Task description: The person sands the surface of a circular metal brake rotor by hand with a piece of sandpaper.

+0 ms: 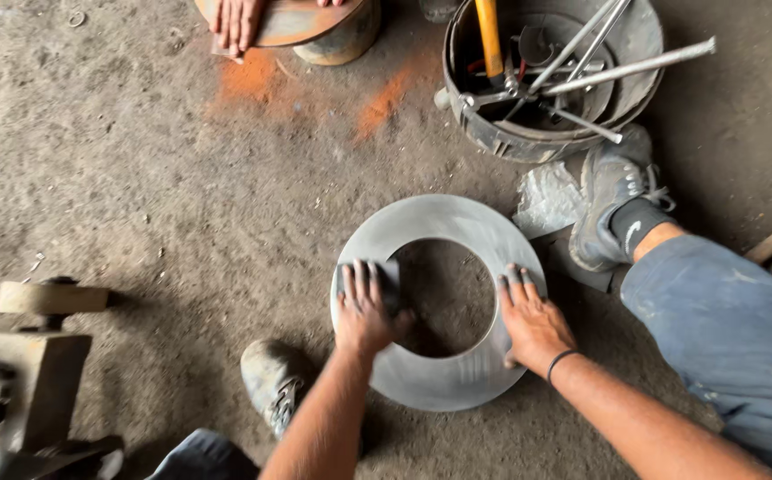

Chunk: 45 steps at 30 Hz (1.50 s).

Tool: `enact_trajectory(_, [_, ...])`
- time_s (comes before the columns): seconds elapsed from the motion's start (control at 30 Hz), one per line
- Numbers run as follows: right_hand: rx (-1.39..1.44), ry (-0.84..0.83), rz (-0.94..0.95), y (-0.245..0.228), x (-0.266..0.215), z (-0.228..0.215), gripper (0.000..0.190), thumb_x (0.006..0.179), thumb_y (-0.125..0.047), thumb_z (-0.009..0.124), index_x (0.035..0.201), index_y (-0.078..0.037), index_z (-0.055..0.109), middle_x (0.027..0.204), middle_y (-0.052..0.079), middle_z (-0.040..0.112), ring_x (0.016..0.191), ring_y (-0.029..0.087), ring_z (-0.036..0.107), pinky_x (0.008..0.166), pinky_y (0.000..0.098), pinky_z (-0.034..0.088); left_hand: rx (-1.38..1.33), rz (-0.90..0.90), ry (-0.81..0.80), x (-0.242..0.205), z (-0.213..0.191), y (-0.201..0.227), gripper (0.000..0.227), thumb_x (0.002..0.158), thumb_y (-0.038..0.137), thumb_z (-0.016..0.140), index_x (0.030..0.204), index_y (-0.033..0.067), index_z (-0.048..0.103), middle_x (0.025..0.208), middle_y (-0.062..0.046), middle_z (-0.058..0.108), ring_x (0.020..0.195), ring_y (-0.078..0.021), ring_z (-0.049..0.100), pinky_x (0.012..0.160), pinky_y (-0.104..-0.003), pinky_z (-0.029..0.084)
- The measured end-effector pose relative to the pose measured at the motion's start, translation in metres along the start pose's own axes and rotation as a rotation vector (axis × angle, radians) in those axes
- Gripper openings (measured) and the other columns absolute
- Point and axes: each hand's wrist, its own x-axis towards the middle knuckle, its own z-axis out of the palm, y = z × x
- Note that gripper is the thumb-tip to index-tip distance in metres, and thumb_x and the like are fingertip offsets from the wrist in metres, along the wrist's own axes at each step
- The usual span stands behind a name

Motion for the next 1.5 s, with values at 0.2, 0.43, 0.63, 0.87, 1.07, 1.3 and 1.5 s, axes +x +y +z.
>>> enact_trajectory(0.2, [-0.027,-0.030,0.021,-0.001,0.003,0.002,0.145,0.054,-0.034,0.103,0.159,0.001,0.009,0.170,0.023,-0.001,0.159,0.034,0.008,0.115,0.0386,0.043,-0.098,0.001,-0.190,-0.123,0.021,0.022,0.113,0.088,0.062,0.063,0.160,0.0017,0.001,0.169,-0.021,-0.005,0.156,-0.0377,-0.004,0.124,-0.054,0.012])
enact_trajectory(0.43, [-0.017,0.006,0.003,-0.001,0.004,0.007,0.144,0.051,-0.033,0.103,0.157,0.002,0.012,0.169,0.025,0.001,0.159,0.035,0.008,0.114,0.0392,0.043,-0.027,-0.033,0.005,-0.047,0.020,0.000,0.118,0.082,0.069,0.067,0.159,0.0010,0.010,0.168,-0.023,0.006,0.157,-0.0401,0.004,0.122,-0.054,0.020])
enact_trajectory(0.63, [-0.024,-0.001,0.000,-0.001,0.003,0.003,0.144,0.053,-0.034,0.103,0.158,0.001,0.011,0.169,0.024,0.001,0.158,0.035,0.008,0.115,0.0389,0.042,-0.109,-0.093,-0.013,0.040,-0.014,-0.018,0.125,0.078,0.071,0.072,0.162,0.0024,0.009,0.170,-0.023,0.003,0.156,-0.0404,0.006,0.121,-0.052,0.024])
enact_trajectory(0.87, [-0.046,-0.022,0.012,-0.004,-0.002,-0.002,0.144,0.055,-0.036,0.103,0.159,0.001,0.010,0.170,0.023,0.000,0.159,0.034,0.007,0.116,0.0389,0.042,0.102,-0.003,-0.028,-0.082,0.009,0.015,0.116,0.090,0.077,0.053,0.160,-0.0010,0.005,0.169,-0.025,0.000,0.157,-0.0421,0.000,0.124,-0.054,0.018])
enact_trajectory(1.07, [-0.072,-0.022,0.010,-0.003,0.000,-0.003,0.149,0.053,-0.039,0.103,0.159,0.002,0.008,0.169,0.025,-0.001,0.158,0.035,0.007,0.117,0.0390,0.041,-0.047,-0.044,-0.356,-0.147,0.020,0.043,0.111,0.096,0.067,0.050,0.162,0.0000,-0.009,0.170,-0.024,-0.015,0.156,-0.0407,-0.013,0.124,-0.054,0.006])
enact_trajectory(1.3, [-0.066,-0.041,0.024,-0.003,0.006,0.003,0.148,0.052,-0.038,0.104,0.159,0.001,0.009,0.169,0.024,0.001,0.158,0.035,0.007,0.117,0.0398,0.041,-0.027,-0.103,-0.101,-0.052,0.014,0.010,0.122,0.084,0.075,0.061,0.161,0.0018,0.003,0.170,-0.023,-0.003,0.157,-0.0403,0.000,0.124,-0.053,0.018])
enact_trajectory(1.5, [-0.036,0.014,0.009,-0.002,0.004,0.005,0.148,0.049,-0.035,0.104,0.158,0.001,0.011,0.169,0.024,0.003,0.158,0.035,0.009,0.117,0.0410,0.040,-0.067,-0.118,-0.041,-0.006,0.002,-0.003,0.124,0.080,0.075,0.066,0.162,0.0033,0.006,0.170,-0.022,-0.002,0.157,-0.0401,0.003,0.121,-0.055,0.024])
